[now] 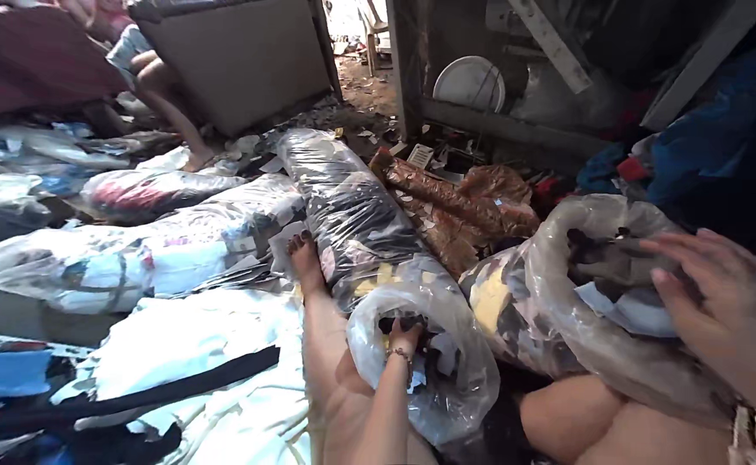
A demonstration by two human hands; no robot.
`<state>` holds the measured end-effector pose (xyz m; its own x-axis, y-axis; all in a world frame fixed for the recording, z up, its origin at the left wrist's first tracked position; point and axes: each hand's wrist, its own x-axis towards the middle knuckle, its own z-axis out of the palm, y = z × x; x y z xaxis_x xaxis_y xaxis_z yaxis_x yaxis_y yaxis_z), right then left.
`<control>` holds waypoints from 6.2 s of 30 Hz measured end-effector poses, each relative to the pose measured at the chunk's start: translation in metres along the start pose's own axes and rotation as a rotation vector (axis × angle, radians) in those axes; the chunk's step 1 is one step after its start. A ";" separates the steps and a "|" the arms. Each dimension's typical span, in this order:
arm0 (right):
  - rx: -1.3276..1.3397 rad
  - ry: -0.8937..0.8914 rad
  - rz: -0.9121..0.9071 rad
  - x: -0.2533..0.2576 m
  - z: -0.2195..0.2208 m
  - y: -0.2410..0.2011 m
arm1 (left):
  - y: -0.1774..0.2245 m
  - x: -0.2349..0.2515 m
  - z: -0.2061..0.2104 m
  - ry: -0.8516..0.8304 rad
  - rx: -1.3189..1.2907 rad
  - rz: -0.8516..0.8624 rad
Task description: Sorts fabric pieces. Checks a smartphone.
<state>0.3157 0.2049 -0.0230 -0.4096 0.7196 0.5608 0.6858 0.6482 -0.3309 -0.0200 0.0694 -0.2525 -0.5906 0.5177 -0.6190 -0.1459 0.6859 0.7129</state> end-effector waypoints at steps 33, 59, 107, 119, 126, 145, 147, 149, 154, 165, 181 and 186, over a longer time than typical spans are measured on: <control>0.835 -0.622 0.294 -0.117 0.063 -0.125 | -0.018 -0.023 0.038 0.283 0.175 0.322; 0.868 -0.895 0.386 -0.111 0.065 -0.126 | 0.041 -0.068 -0.007 -0.033 0.767 0.186; 0.723 -0.320 0.278 -0.081 0.124 -0.145 | 0.052 -0.163 -0.066 0.008 0.532 0.897; 1.525 -0.143 0.464 -0.031 0.050 -0.118 | 0.070 -0.116 -0.023 -0.444 0.316 0.766; 1.545 0.104 0.576 0.010 -0.007 -0.110 | 0.107 -0.137 -0.023 -0.561 -0.129 0.920; 1.253 -0.145 0.569 0.096 -0.047 -0.125 | 0.156 -0.156 -0.080 -0.364 -0.205 0.963; 1.235 -0.186 0.504 0.094 -0.047 -0.124 | 0.155 -0.148 -0.072 -0.324 -0.136 1.065; 1.189 -0.277 0.344 0.091 -0.043 -0.122 | 0.164 -0.153 -0.059 -0.339 -0.155 1.138; 1.217 -0.519 0.181 0.091 -0.038 -0.125 | 0.208 -0.187 -0.032 -0.607 -0.311 1.238; 0.861 -0.338 -0.063 0.078 -0.032 -0.097 | 0.211 -0.208 -0.012 -0.574 -0.574 0.902; 0.954 -0.012 -0.486 0.050 -0.037 -0.108 | 0.221 -0.222 -0.007 -0.417 -0.532 0.832; 0.788 -0.023 -0.402 0.061 -0.026 -0.107 | 0.218 -0.237 -0.002 -0.505 -0.679 0.773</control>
<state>0.2331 0.1723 0.0664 -0.5484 0.3998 0.7344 -0.1226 0.8304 -0.5436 0.0872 0.0948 0.0502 -0.3452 0.9321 0.1094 -0.3714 -0.2428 0.8962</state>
